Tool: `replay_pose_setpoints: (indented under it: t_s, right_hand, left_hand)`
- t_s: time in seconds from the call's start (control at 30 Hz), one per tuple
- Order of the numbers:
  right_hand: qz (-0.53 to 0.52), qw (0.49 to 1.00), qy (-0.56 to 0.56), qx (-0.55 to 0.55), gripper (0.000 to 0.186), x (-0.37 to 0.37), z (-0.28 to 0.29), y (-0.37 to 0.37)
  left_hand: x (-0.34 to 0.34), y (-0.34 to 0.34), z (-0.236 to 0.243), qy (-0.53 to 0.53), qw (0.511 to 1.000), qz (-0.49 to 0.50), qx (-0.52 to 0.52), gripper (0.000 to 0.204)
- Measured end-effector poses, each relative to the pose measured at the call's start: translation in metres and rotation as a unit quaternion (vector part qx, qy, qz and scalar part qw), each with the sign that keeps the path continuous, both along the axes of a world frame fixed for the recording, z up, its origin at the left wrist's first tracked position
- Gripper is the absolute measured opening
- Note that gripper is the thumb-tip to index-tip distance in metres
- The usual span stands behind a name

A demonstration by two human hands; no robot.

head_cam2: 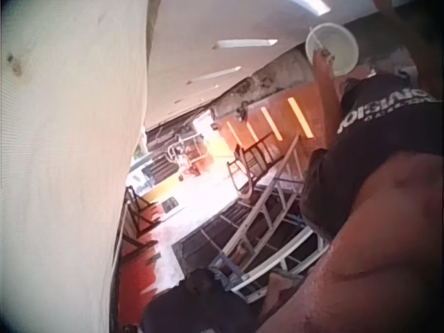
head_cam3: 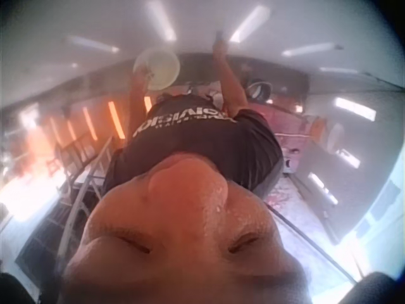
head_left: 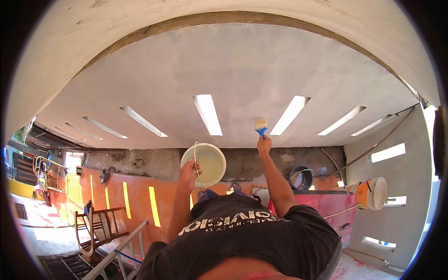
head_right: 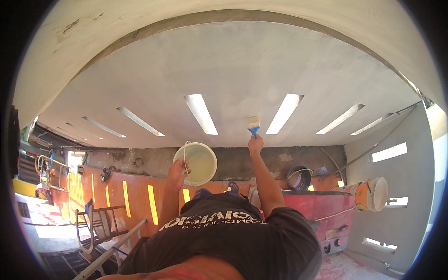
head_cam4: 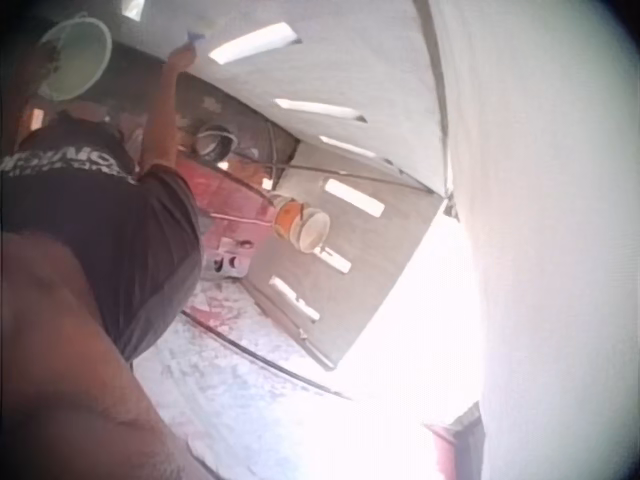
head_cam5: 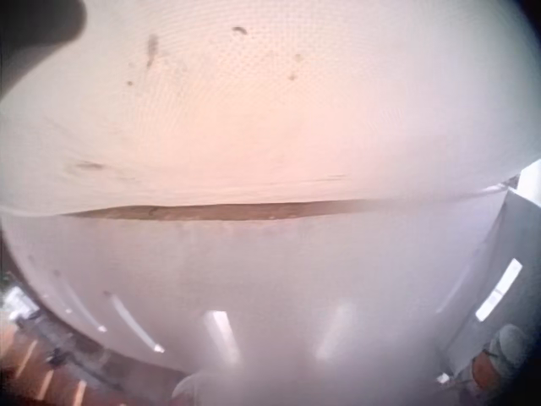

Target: The person paints a ceiling using a paintbrush and a bucket of white paint. They repeatedly dip the brush into the bucket and apply paint to the ceiling surface in long strokes.

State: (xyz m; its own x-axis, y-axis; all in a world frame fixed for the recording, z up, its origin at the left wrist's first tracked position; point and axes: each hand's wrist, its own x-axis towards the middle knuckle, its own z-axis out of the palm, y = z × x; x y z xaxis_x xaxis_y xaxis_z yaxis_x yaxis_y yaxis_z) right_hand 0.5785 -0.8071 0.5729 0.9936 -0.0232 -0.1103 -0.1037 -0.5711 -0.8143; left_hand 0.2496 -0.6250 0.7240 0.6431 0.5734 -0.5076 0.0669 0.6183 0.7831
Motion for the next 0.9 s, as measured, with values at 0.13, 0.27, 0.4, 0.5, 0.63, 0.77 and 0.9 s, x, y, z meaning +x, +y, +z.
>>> replay_pose_setpoints:
  t_s: [0.13,0.27,0.4,0.5,0.63,0.77,0.9]
  right_hand:
    - [0.047,0.982,-0.005,0.183,0.026,0.007,0.076,0.018]
    - [0.043,0.921,-0.031,0.385,0.029,-0.013,0.196,0.019]
    - [0.078,0.870,-0.200,0.443,0.033,-0.018,0.238,0.034]
    - [0.084,0.871,-0.084,0.476,0.035,-0.004,0.195,0.052]
    - [0.018,0.923,0.032,0.383,0.031,-0.019,0.076,0.058]
    - [-0.033,0.945,0.183,0.268,0.020,-0.065,-0.003,0.046]
    - [0.021,0.926,0.228,0.299,0.017,-0.152,0.006,0.043]
  left_hand:
    - [-0.015,-0.003,0.002,0.006,1.000,0.011,-0.010,0.029]
    - [-0.029,0.000,0.005,0.003,1.000,0.011,-0.006,0.034]
    - [-0.047,0.007,0.006,-0.008,1.000,0.008,-0.012,0.036]
    - [-0.066,0.018,0.011,-0.011,1.000,0.013,-0.021,0.039]
    - [-0.098,0.031,0.020,-0.036,0.999,0.011,-0.017,0.040]
    - [-0.136,0.046,0.025,-0.053,0.998,0.029,-0.018,0.041]
    - [-0.173,0.056,0.023,-0.046,0.998,0.033,-0.023,0.044]
